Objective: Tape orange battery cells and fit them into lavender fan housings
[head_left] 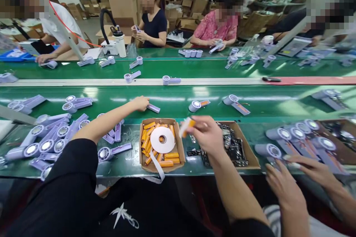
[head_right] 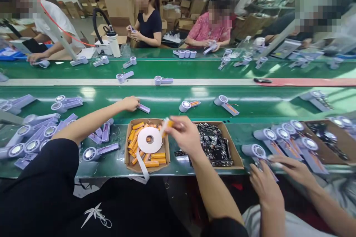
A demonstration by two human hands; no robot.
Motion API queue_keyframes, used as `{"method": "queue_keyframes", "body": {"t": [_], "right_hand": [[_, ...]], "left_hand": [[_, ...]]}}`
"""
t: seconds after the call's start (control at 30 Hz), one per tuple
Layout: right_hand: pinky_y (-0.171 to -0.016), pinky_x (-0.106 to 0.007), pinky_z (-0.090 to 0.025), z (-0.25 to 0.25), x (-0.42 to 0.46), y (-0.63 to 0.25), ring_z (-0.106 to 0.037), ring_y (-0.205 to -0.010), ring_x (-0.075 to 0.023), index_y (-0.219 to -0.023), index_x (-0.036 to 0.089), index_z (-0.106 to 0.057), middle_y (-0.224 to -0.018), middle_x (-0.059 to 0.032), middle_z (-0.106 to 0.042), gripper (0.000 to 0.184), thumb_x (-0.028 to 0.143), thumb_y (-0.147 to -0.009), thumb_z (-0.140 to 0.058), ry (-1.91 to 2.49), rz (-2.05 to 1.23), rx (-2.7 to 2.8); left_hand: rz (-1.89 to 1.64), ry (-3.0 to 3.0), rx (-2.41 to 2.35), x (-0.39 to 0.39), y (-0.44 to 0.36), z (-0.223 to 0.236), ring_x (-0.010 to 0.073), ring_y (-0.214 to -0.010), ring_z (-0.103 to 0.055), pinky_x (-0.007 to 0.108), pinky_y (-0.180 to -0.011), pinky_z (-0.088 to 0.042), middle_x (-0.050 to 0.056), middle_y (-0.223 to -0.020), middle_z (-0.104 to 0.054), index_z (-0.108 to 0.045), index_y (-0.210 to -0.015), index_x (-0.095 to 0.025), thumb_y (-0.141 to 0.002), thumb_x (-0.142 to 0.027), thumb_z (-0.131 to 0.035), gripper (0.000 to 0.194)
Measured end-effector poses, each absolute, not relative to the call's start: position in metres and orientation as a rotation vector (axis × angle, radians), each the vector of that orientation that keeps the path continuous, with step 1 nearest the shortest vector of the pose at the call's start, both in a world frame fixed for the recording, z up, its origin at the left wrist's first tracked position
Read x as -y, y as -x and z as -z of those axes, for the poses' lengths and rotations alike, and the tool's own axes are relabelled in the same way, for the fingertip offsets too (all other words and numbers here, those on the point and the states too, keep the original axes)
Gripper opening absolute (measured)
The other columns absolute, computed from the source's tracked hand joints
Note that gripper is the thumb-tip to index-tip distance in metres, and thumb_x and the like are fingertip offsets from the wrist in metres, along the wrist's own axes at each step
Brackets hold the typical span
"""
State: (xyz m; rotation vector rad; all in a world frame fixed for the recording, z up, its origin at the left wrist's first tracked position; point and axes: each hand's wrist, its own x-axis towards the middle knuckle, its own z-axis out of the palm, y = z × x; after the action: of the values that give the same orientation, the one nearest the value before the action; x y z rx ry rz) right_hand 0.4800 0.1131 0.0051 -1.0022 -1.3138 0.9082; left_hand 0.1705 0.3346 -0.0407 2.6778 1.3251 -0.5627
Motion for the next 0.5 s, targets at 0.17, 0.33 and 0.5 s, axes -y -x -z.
{"method": "queue_keyframes", "body": {"t": [0.17,0.33,0.5], "right_hand": [[-0.072,-0.03,-0.06,-0.015,-0.218,-0.433,-0.079,-0.075,-0.0207,-0.115,0.02,-0.073,-0.08,-0.0023,-0.082,0.05,0.058,-0.085,-0.085,1.134,-0.88,1.692],[-0.068,-0.029,-0.052,0.015,-0.255,-0.415,-0.073,-0.068,-0.0207,-0.114,0.02,-0.071,-0.072,-0.0011,-0.08,0.045,0.058,-0.091,-0.076,1.301,-0.8,1.813],[-0.073,-0.031,-0.055,0.041,-0.266,-0.419,-0.077,-0.072,-0.0222,-0.114,0.021,-0.072,-0.081,-0.0045,-0.084,0.045,0.059,-0.09,-0.073,1.413,-0.809,1.717]], "left_hand": [[0.536,-2.746,-1.29,-0.341,-0.201,0.048,0.0347,-0.118,-0.075,0.044,-0.106,-0.056,0.02,-0.117,-0.081,-0.084,-0.11,-0.019,-0.09,-0.026,-0.073,0.024],[0.497,-2.764,-1.274,-0.348,-0.213,0.054,0.0349,-0.112,-0.078,0.041,-0.101,-0.057,0.02,-0.109,-0.083,-0.085,-0.105,-0.02,-0.086,-0.028,-0.078,0.022],[0.394,-2.746,-1.168,-0.36,-0.212,0.057,0.031,-0.107,-0.079,0.036,-0.098,-0.057,0.015,-0.101,-0.084,-0.086,-0.098,-0.022,-0.084,-0.031,-0.078,0.017]]}}
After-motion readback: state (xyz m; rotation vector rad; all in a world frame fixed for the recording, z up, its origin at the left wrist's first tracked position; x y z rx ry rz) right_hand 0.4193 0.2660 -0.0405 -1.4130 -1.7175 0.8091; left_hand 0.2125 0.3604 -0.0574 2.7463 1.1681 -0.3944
